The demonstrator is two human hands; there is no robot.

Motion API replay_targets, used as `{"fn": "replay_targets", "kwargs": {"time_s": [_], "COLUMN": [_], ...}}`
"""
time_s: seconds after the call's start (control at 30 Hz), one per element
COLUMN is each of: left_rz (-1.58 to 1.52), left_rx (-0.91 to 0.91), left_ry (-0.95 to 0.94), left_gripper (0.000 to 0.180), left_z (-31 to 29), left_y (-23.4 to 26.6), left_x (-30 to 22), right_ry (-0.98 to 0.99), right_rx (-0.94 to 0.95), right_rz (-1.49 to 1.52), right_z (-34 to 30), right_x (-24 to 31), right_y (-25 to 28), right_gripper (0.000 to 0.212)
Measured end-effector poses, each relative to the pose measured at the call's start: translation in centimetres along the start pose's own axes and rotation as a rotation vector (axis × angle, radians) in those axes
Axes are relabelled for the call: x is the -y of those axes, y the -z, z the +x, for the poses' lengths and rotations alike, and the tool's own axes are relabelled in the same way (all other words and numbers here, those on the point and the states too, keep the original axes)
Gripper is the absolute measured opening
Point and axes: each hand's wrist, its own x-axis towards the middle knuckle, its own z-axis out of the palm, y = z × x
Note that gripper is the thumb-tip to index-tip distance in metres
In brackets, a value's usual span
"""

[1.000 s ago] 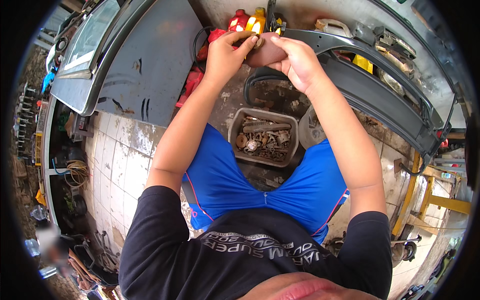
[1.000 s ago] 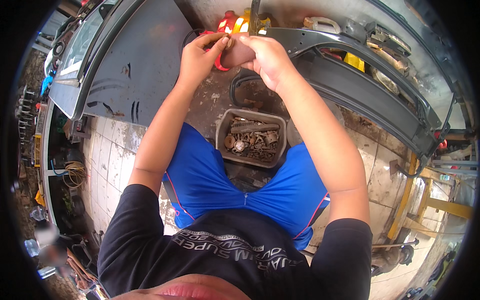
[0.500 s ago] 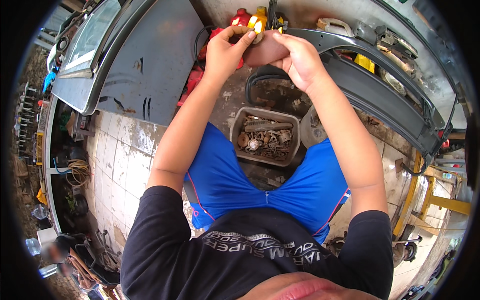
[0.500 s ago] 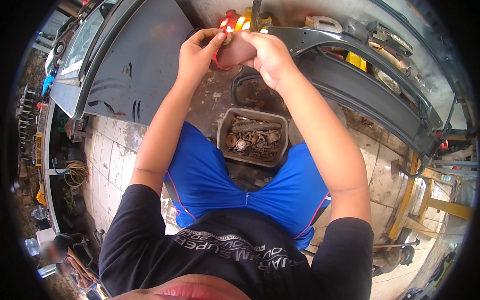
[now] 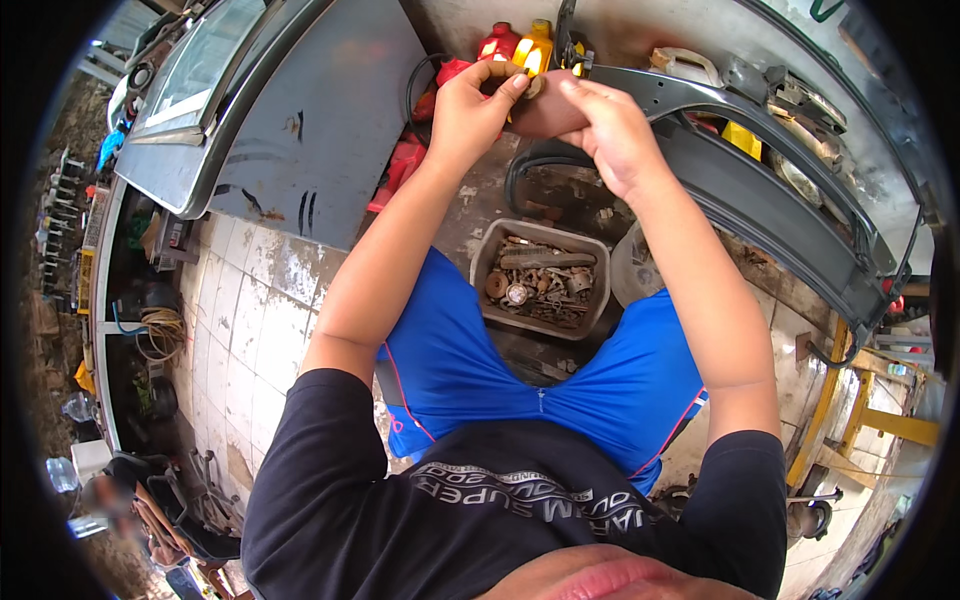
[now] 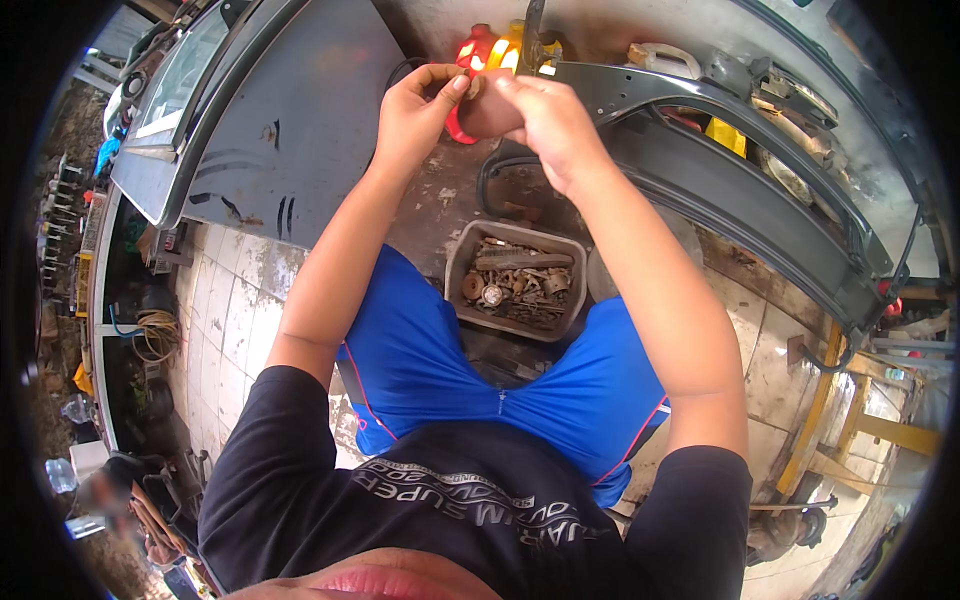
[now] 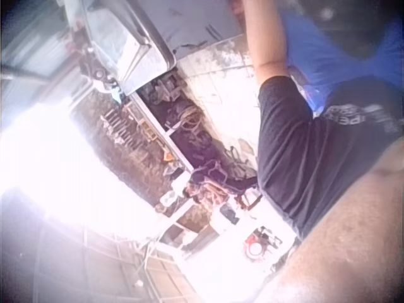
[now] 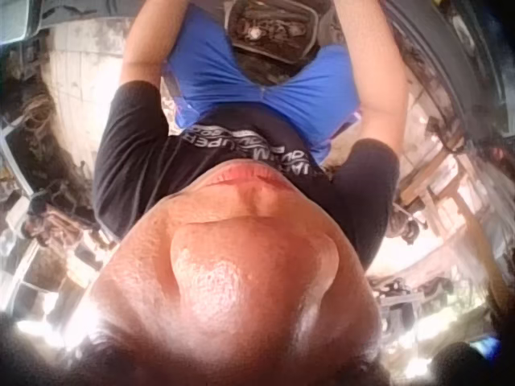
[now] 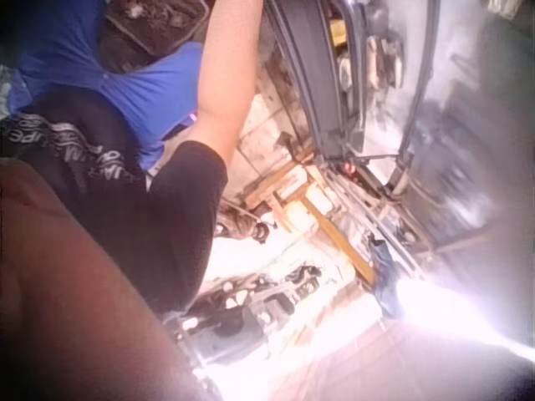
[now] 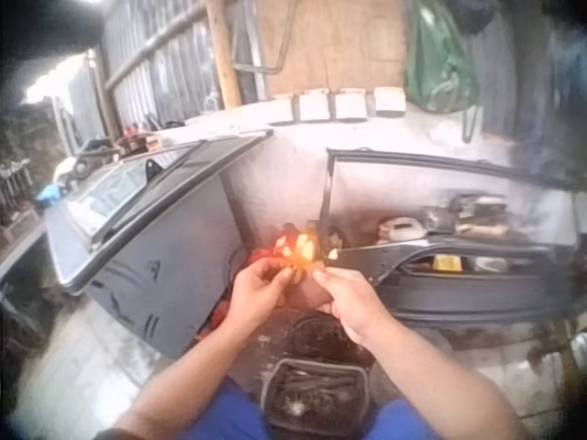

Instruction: The person sits on the floor and uses a sanding pad to clean a small metal part. They repeatedly rub the part with the pad, turning it over to clean different sides. The cleaned part is placed into a plastic container with other parts.

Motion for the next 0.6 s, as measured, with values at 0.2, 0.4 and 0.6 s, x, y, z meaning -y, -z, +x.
{"fn": "replay_targets", "kwargs": {"time_s": [0.2, 0.4, 0.6], "left_rz": [-0.028, 0.044, 0.009], "left_rx": [0.005, 0.007, 0.005], "left_ry": [0.018, -0.046, -0.025], "left_gripper": [0.023, 0.022, 0.023], "left_z": [-0.2, -0.1, -0.2], "left_y": [-0.1, -0.5, -0.2], "left_x": [0.1, 0.7, 0.8], "right_ry": [-0.041, -0.055, 0.016], "right_rx": [-0.042, -0.031, -0.006], "right_rz": [0.032, 0.048, 0.116], "right_z": [-0.3, -0.4, -0.2], "right_x": [-0.4, 0.1, 0.8], "right_y": [-0.7, -0.3, 0.5], "right_gripper": [0.038, 0.040, 0.036]}}
